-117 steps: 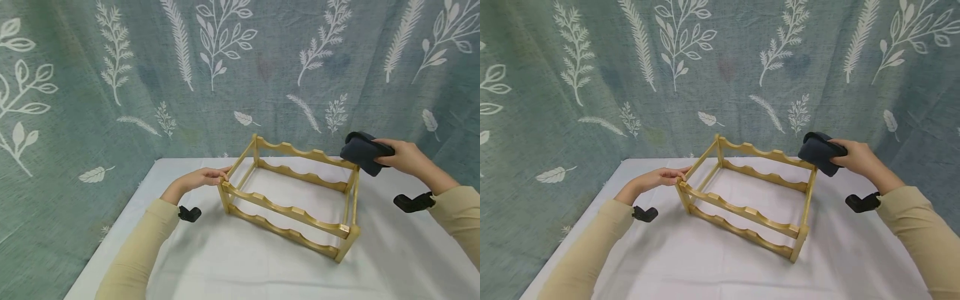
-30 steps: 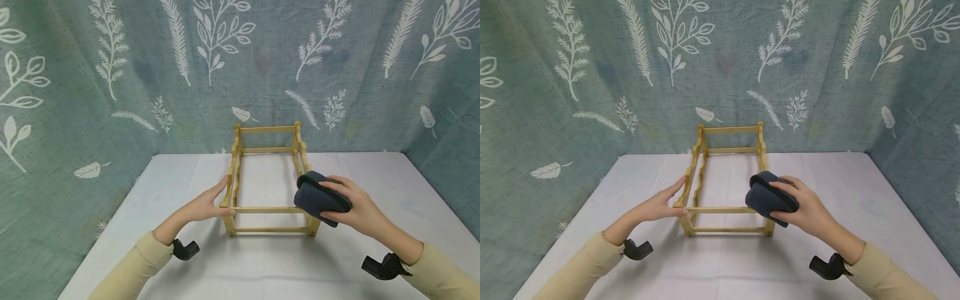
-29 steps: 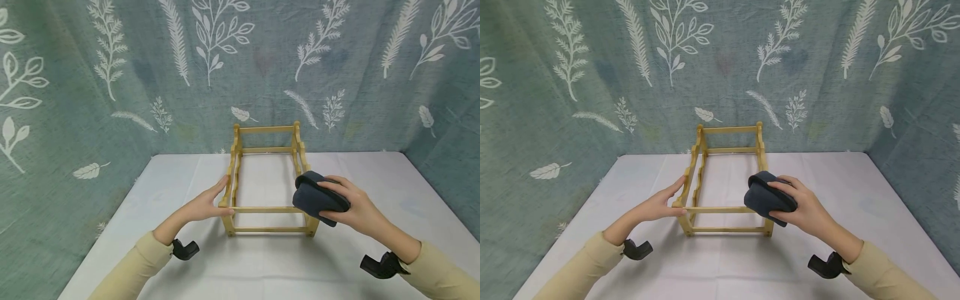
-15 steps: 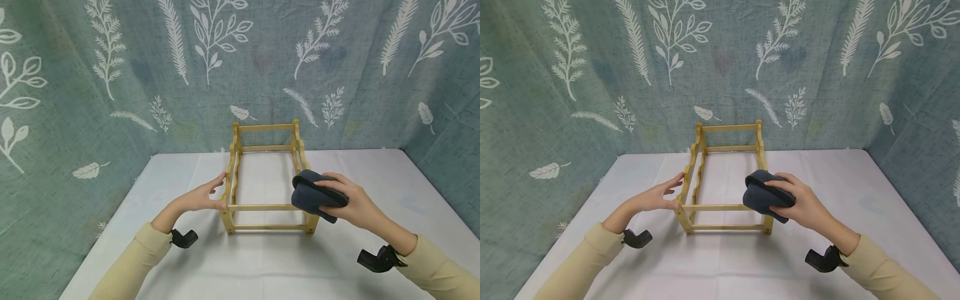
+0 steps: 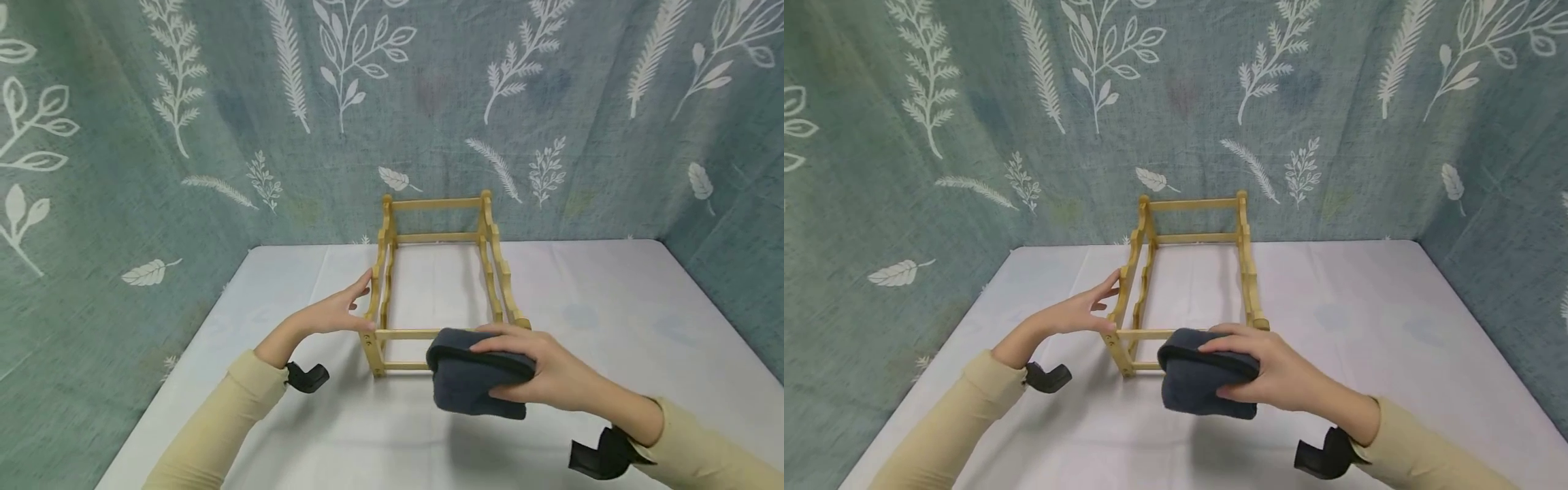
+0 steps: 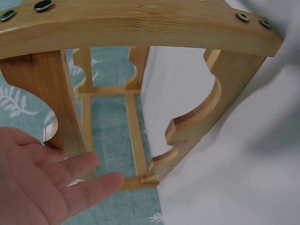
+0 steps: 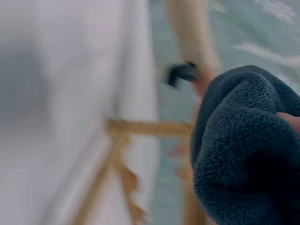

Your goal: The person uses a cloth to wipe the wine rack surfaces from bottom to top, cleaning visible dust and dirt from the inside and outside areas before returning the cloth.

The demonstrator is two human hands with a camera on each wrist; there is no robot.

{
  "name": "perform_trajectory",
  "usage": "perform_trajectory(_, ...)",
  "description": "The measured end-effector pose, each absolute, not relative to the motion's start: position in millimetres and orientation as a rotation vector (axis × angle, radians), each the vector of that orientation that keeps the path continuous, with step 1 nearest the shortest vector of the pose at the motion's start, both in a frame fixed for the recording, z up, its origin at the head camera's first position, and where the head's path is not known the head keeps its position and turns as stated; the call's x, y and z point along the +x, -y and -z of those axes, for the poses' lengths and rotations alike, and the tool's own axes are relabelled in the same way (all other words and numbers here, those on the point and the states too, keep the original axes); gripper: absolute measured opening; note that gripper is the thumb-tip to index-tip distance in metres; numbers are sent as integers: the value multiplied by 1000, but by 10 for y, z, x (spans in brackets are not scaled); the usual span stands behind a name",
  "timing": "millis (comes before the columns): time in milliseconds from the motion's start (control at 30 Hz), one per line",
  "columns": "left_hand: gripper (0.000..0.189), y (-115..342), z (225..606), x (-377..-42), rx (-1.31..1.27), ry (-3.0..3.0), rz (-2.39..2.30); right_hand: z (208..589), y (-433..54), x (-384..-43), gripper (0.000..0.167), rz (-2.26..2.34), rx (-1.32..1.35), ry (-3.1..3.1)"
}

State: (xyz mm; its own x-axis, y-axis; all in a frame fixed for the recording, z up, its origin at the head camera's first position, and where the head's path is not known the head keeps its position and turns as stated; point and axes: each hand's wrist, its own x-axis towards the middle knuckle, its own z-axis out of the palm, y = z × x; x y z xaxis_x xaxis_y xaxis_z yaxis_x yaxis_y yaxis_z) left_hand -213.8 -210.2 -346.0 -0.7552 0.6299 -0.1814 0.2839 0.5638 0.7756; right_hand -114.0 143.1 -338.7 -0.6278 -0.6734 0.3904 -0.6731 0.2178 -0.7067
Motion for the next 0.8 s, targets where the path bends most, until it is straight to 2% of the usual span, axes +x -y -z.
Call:
perform_trajectory(233,114,2032,3458,-2140,700,-2409,-1004,3879,-684,-1295,46,1182,-1336,-2455)
perform_trajectory(433,119,1997,3457,-2109,695,-2418,-991,4036,-245,-1404,44,1017,-1424,-2510)
perform_trajectory(600,118,2004,3466,-2112,690,-2414,-998,4168,-204,-1409,39,839,-1426,-2603)
perform_trajectory(800,119,2027,3449,-2121,662,-2430,-955,4228,-459,-1401,39,872,-1303,-2653)
